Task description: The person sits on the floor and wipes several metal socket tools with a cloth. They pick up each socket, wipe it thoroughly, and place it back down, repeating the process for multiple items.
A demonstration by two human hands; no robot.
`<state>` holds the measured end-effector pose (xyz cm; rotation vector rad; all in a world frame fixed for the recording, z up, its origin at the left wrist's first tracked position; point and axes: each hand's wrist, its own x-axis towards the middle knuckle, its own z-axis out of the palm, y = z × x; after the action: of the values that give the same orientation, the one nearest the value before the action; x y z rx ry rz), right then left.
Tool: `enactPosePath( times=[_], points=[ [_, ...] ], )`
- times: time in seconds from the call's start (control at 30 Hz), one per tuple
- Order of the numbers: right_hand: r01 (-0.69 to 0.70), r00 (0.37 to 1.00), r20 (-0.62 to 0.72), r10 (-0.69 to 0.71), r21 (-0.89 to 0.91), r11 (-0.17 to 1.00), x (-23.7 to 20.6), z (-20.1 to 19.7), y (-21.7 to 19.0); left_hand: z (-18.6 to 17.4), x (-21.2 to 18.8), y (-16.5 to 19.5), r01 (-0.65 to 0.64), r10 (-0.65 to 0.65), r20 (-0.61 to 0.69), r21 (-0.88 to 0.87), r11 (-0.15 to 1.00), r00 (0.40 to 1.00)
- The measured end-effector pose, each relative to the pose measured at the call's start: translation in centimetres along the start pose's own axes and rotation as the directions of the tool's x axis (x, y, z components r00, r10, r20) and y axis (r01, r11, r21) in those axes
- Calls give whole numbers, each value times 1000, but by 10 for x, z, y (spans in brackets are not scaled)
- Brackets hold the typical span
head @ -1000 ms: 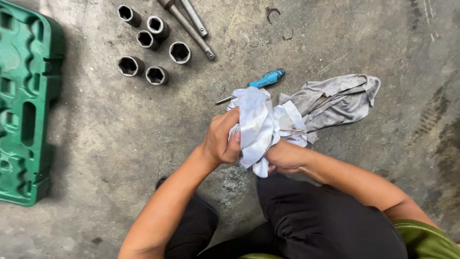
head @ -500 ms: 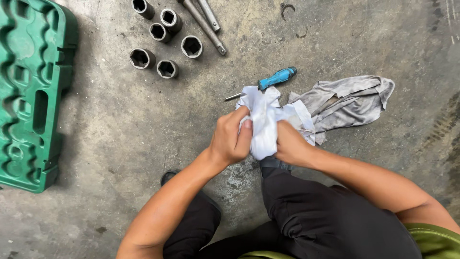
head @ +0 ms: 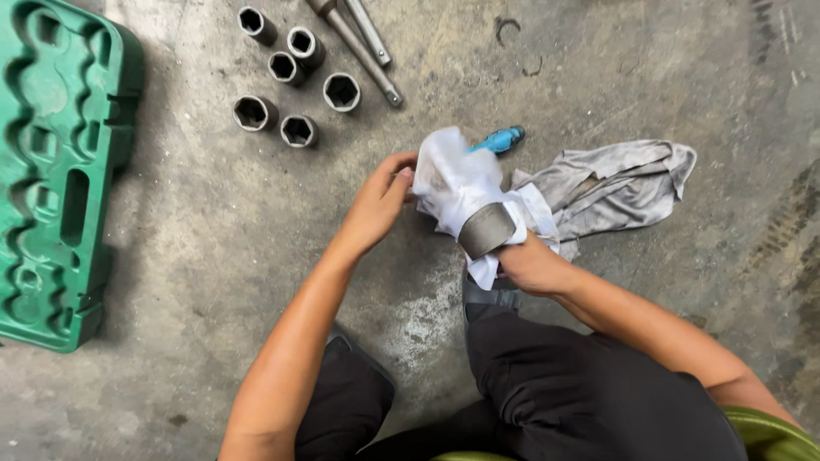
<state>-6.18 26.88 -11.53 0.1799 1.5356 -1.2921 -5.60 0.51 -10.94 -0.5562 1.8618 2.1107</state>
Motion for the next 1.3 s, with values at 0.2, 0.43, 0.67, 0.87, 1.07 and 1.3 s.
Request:
enactPosePath(
  times=[0.2, 0.43, 0.67, 0.87, 1.07, 1.3],
  points=[
    [-80, 980, 174, 93, -83, 993, -9, -12, -11, -13, -37, 78, -775, 587, 511, 339, 534, 628],
    [381, 922, 259, -289, -460, 802, -18, 10, -34, 16, -44, 117, -795, 262, 757, 603, 73, 599],
    [566, 742, 84, -665, -609, 556, -58, -2, -93, -7, -18, 72, -323, 167, 497, 247, 913, 852],
    [538, 834, -44, -550, -160, 828, -90, -5, -146, 5, -10, 28, -45, 111, 324, -205, 978, 939],
    [767, 635, 107, -765, -203, 608, -63, 15, -173, 51, -9, 15, -2, 119, 270, -397, 918, 956],
    [633, 424, -87, -902, -684, 363, -17, 32, -114, 85, -14, -5, -108, 105, -79, -30, 994, 991]
  ],
)
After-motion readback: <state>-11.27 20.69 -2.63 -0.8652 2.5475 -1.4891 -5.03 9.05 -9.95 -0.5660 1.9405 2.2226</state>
